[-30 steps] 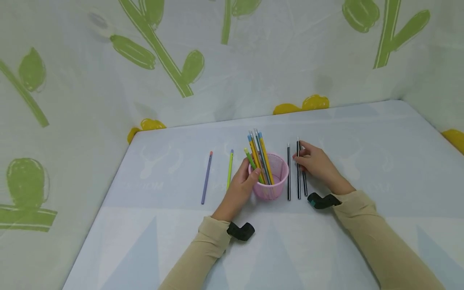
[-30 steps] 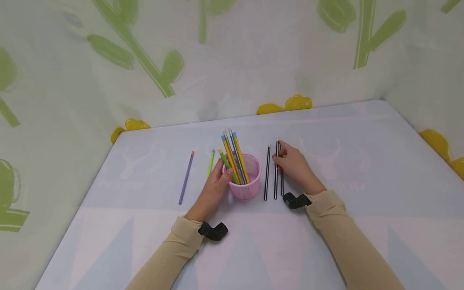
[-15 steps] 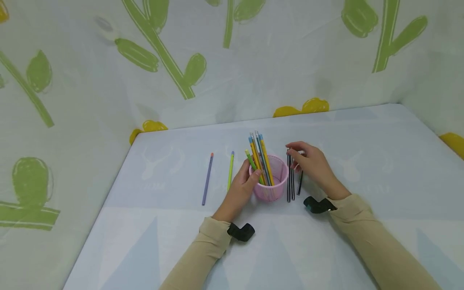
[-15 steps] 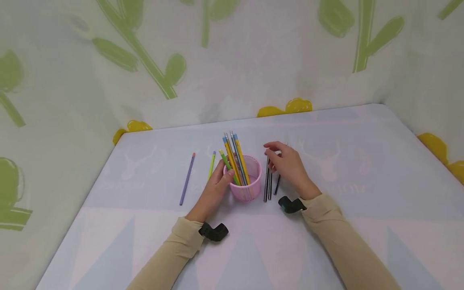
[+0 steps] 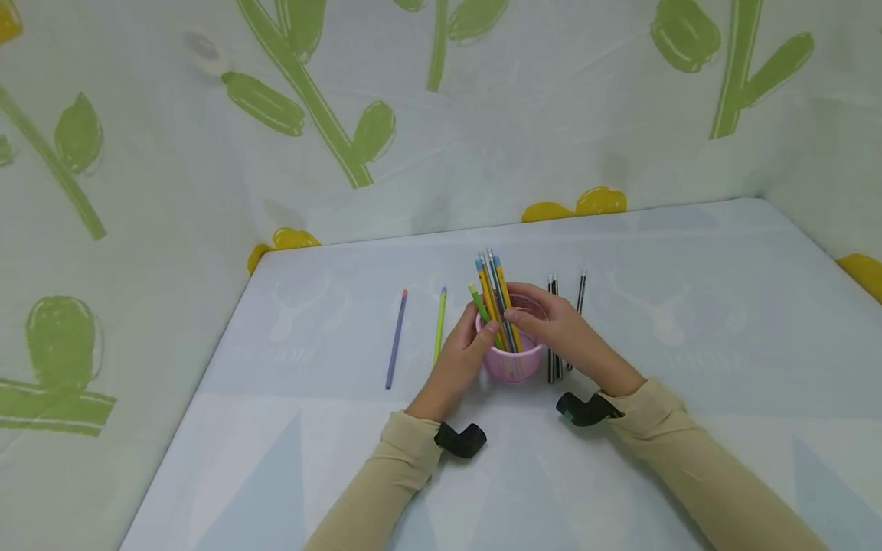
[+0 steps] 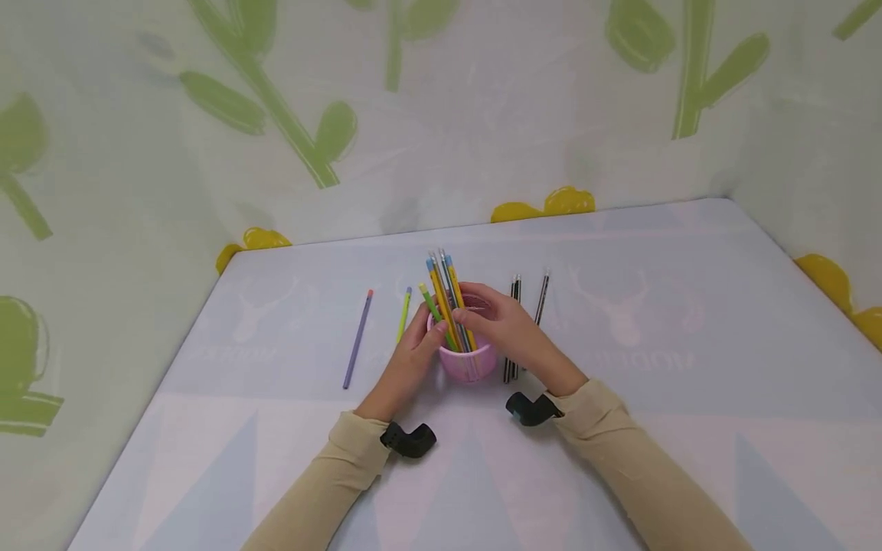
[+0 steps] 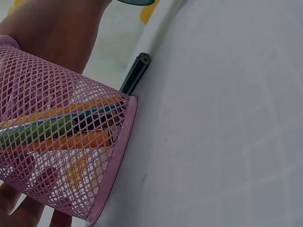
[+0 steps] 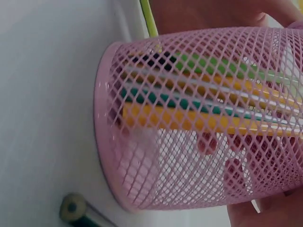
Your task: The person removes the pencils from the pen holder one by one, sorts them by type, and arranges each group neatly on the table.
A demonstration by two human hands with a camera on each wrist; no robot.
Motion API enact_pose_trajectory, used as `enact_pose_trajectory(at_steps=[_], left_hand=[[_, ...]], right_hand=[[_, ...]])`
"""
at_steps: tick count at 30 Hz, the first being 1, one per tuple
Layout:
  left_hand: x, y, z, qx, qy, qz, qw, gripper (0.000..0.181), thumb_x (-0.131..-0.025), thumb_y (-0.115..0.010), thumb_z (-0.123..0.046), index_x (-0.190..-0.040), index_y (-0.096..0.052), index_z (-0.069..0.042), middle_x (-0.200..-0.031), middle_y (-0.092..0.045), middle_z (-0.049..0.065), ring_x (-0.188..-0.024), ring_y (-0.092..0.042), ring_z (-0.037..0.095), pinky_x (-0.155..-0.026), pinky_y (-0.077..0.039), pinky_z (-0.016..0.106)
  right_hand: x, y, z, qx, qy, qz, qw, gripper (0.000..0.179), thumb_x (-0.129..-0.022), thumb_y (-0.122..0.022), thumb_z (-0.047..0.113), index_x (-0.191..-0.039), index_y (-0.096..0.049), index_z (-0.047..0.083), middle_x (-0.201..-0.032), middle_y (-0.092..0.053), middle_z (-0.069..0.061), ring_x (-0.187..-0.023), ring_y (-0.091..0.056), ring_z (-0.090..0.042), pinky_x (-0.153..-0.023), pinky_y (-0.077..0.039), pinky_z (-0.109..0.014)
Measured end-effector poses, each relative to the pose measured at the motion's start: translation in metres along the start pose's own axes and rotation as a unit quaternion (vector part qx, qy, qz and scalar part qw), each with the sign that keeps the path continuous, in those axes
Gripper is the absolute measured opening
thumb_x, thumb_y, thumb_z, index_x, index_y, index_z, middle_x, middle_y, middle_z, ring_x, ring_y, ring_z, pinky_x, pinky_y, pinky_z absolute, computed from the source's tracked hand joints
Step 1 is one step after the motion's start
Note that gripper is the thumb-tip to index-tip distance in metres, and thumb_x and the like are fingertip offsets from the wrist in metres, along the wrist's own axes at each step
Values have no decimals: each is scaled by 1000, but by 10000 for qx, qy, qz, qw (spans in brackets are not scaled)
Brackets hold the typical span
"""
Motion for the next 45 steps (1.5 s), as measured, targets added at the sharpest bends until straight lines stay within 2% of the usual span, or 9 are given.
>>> enact_pose_trajectory(at_steps=[3, 7, 13, 22, 25, 28, 35, 39, 45], left_hand=[[-1, -1, 3, -5, -62, -13, 10000, 45, -92, -39, -45, -135, -25, -41, -138, -31, -15, -124, -30, 3, -102, -27, 35], [-1, 0, 2, -21, -84, -31, 10000, 45, -91, -38, -46, -134, -26, -40, -136, -33, -14, -124, -31, 3, -101, -28, 34], [-2, 3, 4, -346, -14, -111, 9993, 44, -90, -39, -49, -132, -29, -40, -135, -34, -16, -124, -32, 4, -100, -30, 34], [-2, 5, 3, -463, -46, -200, 9987, 39, -90, -41, -46, -128, -37, -38, -130, -41, -16, -120, -38, 7, -98, -32, 35], [-2, 5, 5, -471, 39, -222, 9986, 40, -90, -40, -47, -128, -36, -40, -131, -39, -18, -121, -36, 4, -98, -32, 35], [-1, 4, 5, -446, 55, -172, 9988, 41, -90, -39, -48, -130, -33, -43, -134, -35, -19, -123, -32, 2, -99, -30, 35], [-1, 2, 0, -313, -173, -57, 9993, 43, -92, -39, -41, -134, -30, -40, -138, -34, -11, -126, -29, 6, -102, -26, 39], [-2, 2, 0, -335, -134, -82, 9993, 43, -92, -39, -41, -133, -30, -42, -138, -36, -8, -126, -29, 6, -101, -26, 37], [-2, 0, 6, -240, 17, -24, 9997, 43, -91, -38, -46, -134, -29, -43, -136, -40, -8, -126, -30, 5, -101, -27, 40]], right_hand=[[1, -4, 0, -319, -21, 133, 9994, 57, -86, -57, 37, -135, -36, 17, -133, -42, -7, -120, -41, -25, -93, -38, -43], [0, -4, 0, -476, -32, 111, 9988, 51, -85, -59, 36, -130, -41, 18, -130, -44, -4, -119, -42, -22, -92, -39, -41], [-1, -4, 1, -213, -85, 29, 9997, 38, -86, -57, 35, -118, -51, 14, -120, -51, -5, -112, -48, -22, -88, -43, -37], [-1, -3, 4, 82, -68, -38, 9999, 33, -85, -58, 34, -110, -55, 12, -129, -46, -4, -111, -50, -25, -86, -44, -40], [-1, 1, 6, 416, -6, -240, 9988, 30, -86, -56, 35, -107, -56, 13, -126, -48, -3, -108, -51, -24, -83, -46, -40], [1, 11, 8, 472, 159, -681, 9964, 32, -87, -54, 37, -107, -57, 12, -119, -54, -3, -105, -51, -21, -84, -45, -39], [5, 37, 10, -506, 528, -1770, 9815, 36, -91, -47, 37, -108, -51, 6, -100, -58, -8, -91, -53, -19, -80, -47, -28], [6, 46, 8, -1234, 663, -2029, 9691, 37, -91, -46, 37, -109, -48, 5, -94, -53, -16, -80, -53, -25, -71, -50, -23], [7, 53, 2, -2012, 592, -2163, 9535, 39, -91, -48, 32, -120, -44, 7, -91, -52, -21, -66, -49, -20, -58, -48, -20]])
Point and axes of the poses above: each hand's wrist, its own x-axis away from the middle knuckle, its own y-axis out of the back of the hand, z = x × y, the point moved 7 cm from there along -x, towards the middle knuckle
